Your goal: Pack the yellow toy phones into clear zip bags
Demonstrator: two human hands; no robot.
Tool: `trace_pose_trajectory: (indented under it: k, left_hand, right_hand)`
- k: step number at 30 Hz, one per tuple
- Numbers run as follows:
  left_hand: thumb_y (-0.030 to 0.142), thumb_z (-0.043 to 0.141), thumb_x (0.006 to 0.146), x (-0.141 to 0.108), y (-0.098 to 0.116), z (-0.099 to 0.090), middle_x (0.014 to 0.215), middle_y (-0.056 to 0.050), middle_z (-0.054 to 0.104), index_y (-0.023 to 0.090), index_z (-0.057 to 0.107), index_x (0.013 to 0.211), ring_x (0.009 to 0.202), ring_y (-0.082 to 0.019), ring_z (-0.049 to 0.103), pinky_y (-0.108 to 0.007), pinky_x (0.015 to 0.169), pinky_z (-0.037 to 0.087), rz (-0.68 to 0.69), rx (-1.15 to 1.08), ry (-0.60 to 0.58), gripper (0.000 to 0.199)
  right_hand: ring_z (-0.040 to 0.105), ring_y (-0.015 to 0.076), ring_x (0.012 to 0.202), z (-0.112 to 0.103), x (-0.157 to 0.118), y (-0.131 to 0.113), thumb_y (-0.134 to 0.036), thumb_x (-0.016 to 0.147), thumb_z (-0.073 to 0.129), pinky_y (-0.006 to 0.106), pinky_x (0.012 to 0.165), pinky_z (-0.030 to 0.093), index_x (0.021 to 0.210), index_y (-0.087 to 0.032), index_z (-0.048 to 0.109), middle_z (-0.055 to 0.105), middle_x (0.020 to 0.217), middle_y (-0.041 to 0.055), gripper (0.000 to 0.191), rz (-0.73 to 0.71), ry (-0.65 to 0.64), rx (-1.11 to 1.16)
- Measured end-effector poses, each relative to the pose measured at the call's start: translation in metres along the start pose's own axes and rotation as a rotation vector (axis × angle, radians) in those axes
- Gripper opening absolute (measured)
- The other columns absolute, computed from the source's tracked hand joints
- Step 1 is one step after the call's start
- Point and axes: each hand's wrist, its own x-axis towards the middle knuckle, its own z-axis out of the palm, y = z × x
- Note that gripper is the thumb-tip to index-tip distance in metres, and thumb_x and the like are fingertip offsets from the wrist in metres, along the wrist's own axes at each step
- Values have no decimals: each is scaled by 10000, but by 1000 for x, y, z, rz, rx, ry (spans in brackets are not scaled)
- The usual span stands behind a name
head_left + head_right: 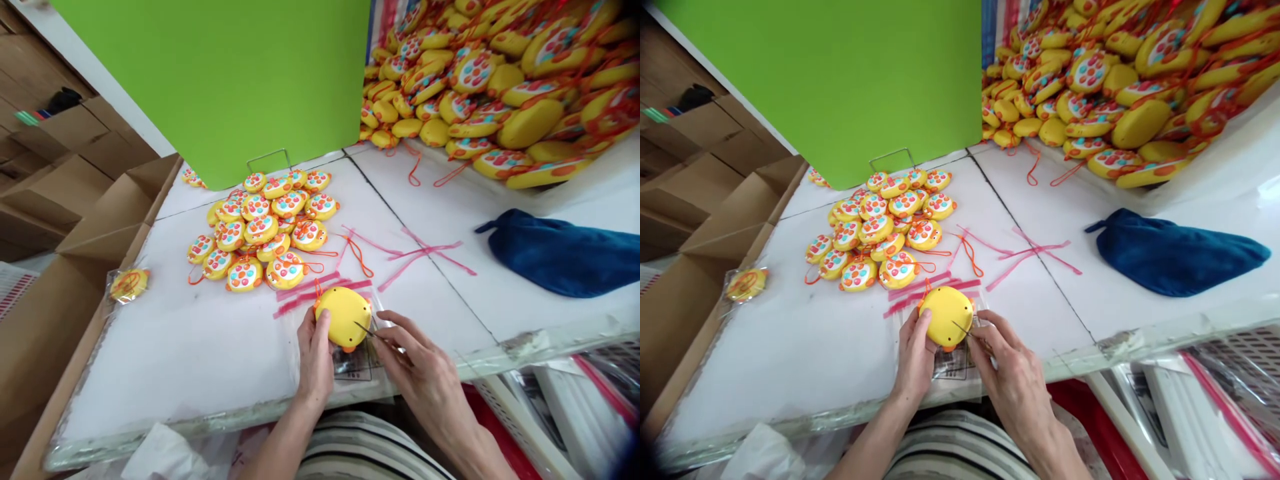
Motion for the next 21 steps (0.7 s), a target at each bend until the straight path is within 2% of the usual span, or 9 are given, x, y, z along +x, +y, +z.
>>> trace_pose_trajectory:
  k: [6,10,15,21]
  left_hand:
    - [417,598,823,1,-3,-2,935,-51,667,166,597,1023,824,-188,641,-251,697,509,-5,71,11,322]
    - [426,588,828,1,-1,-2,922,-55,674,169,593,1017,829,-188,637,-239,672,506,2,93,-26,319]
    - [442,573,835,1,-4,-5,921,-50,679,176,599,1024,788,-170,636,-226,662,499,25,148,-18,327]
    - [472,561,836,1,-6,-6,933,-54,678,183,589,1036,790,-177,637,-231,649,501,56,195,-44,353]
  right_hand:
    - [661,123,642,4,1,7,-283,904,453,243,545,502,776,-222,563,605,1182,63,179,-18,-22,-61]
    - [641,114,586,5,4,10,-297,895,473,259,550,492,757,-223,542,617,1147,50,171,-6,27,-103]
    - [637,113,563,4,3,10,-317,905,459,259,518,489,740,-224,534,614,1165,37,204,-8,-21,-125]
    - [658,127,581,3,6,13,-328,902,467,279,550,509,742,-221,524,594,1217,41,201,27,16,-178]
